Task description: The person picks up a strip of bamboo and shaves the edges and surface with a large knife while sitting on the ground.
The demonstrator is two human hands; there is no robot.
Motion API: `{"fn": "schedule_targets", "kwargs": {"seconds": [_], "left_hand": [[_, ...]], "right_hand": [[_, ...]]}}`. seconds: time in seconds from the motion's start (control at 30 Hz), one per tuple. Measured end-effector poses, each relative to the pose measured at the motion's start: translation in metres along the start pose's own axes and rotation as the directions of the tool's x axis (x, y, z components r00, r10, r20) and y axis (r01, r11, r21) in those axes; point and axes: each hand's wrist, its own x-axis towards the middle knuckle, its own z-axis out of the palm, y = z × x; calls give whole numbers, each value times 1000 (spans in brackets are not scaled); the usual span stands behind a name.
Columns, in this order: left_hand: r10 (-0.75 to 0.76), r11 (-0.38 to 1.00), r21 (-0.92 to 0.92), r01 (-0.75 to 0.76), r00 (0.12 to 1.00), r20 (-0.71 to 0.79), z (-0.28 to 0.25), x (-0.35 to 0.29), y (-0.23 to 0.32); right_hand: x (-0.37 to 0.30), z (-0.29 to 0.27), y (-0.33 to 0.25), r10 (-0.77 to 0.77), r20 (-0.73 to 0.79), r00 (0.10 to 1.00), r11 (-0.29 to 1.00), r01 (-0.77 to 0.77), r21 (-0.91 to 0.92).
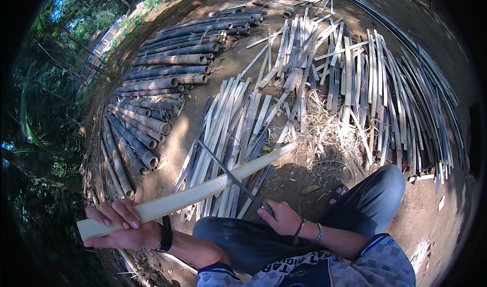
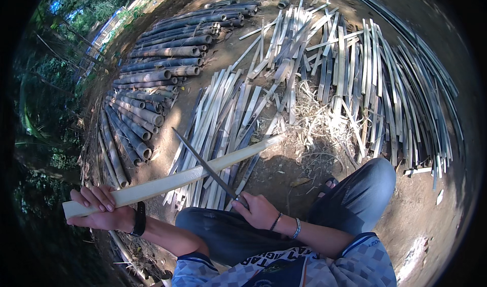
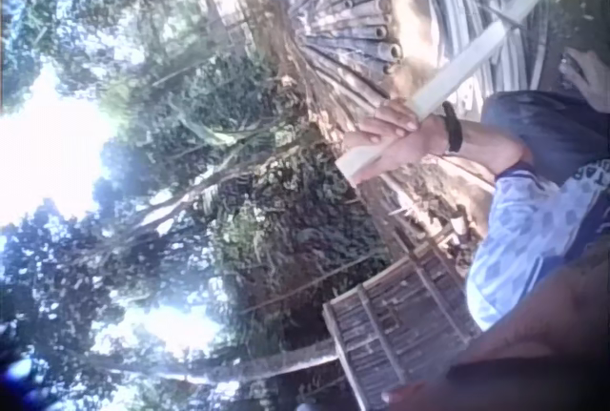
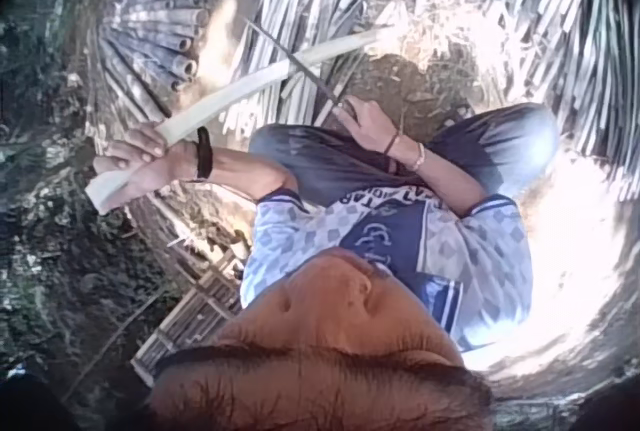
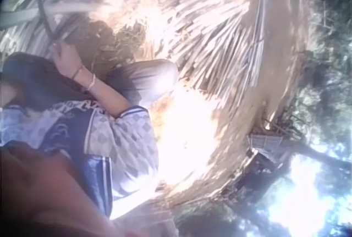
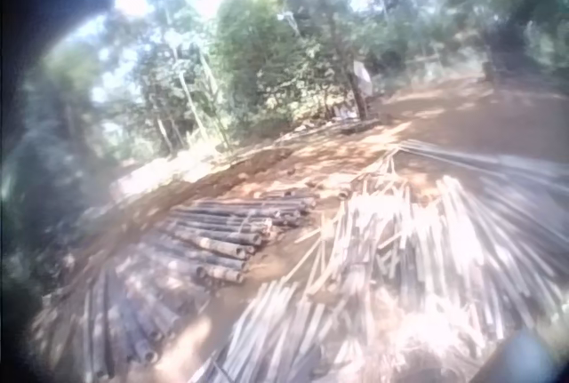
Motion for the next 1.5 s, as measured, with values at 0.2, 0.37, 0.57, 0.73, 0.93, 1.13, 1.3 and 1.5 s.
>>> {"fn": "schedule_targets", "kwargs": {"seconds": [0.2,0.37,0.57,0.73,0.93,1.13,1.3,1.5], "left_hand": [[33,999,36,-31,999,-42,4,-3,4],[31,997,75,-31,999,9,1,-2,2],[39,996,76,-40,999,4,3,-2,3],[47,991,129,-40,997,-53,5,-2,0],[22,996,86,-22,1000,-5,7,0,1],[6,1000,30,-6,1000,7,5,4,-3],[-6,998,64,5,1000,13,3,6,-3],[-16,1000,20,15,1000,7,5,6,-3]], "right_hand": [[1,-5,-1,75,29,997,994,-77,83],[2,-4,25,21,5,1000,1000,-21,23],[6,-18,57,355,4,935,918,-349,190],[5,-15,42,59,19,998,994,-61,95],[16,-35,129,500,-16,866,789,-448,421],[16,-29,99,28,-46,999,993,-23,112],[27,-31,164,387,-100,917,851,-313,422],[23,-26,128,119,-103,987,985,-104,140]]}}
